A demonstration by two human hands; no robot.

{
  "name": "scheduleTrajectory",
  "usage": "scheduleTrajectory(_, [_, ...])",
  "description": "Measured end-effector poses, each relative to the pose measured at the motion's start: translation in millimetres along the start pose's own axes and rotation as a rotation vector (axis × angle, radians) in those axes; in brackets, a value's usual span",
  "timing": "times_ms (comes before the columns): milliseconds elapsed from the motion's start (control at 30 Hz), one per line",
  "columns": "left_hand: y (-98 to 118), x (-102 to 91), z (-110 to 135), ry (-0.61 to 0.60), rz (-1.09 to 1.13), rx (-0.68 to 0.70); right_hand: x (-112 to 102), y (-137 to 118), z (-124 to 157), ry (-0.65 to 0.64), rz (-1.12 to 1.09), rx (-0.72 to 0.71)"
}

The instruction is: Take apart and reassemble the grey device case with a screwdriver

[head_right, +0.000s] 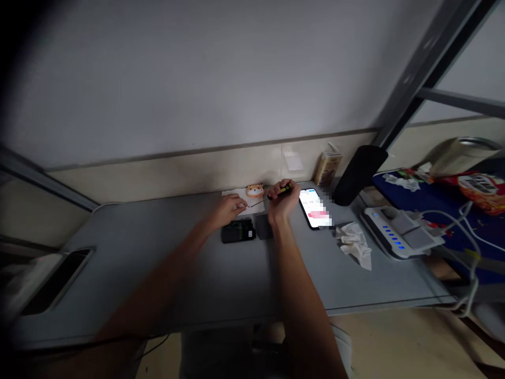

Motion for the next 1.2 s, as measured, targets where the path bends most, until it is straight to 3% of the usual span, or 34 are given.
scheduleTrajectory(100, [-2.6, 0.0, 0.5, -0.016, -0.026, -0.033, -0.5, 2.0, 0.0, 0.002, -0.008, 0.007])
scheduleTrajectory(233, [8.5, -7.8, 32.0, 0.085, 0.036, -0.034, 3.2, -4.1, 2.1, 0.009, -0.064, 0.000])
scheduleTrajectory(367, [27.5, 12.4, 66.4, 0.037, 0.056, 0.003, 7.7, -15.4, 4.1, -0.010, -0.031, -0.034])
scheduleTrajectory(500, [22.8, 20.1, 76.9, 0.037, 0.093, -0.073, 1.3, -21.5, 2.6, 0.010, -0.006, -0.070])
scheduleTrajectory(633, [15.0, 6.6, 74.0, 0.091, 0.176, -0.121, -7.3, -41.9, -3.7, 0.000, -0.009, -0.169])
scheduleTrajectory(833, [21.9, -25.5, 81.5, 0.236, 0.289, -0.077, -10.7, -100.9, 8.6, -0.020, 0.059, -0.339])
scheduleTrajectory(900, [28.8, -28.7, 89.3, 0.245, 0.246, -0.049, 0.2, -107.8, 21.5, -0.133, 0.167, -0.349])
scheduleTrajectory(967, [38.7, -19.7, 96.7, 0.182, 0.178, -0.009, 12.4, -102.0, 36.6, -0.259, 0.382, -0.351])
scheduleTrajectory(1100, [59.6, 18.0, 108.6, -0.006, 0.072, 0.087, 31.9, -59.0, 64.4, -0.530, 1.031, -0.377])
scheduleTrajectory(1200, [66.3, 32.9, 112.8, -0.043, 0.027, 0.118, 30.2, -20.8, 72.8, -0.684, 1.490, -0.376])
Point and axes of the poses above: each hand's wrist, its own z-axis away from the middle knuckle, its own x-axis out of the palm, y = z × x, the point moved 10 cm from there along -z, towards the middle knuckle, and after that the axes turned 8 degrees about z, right-handed, at the moved point
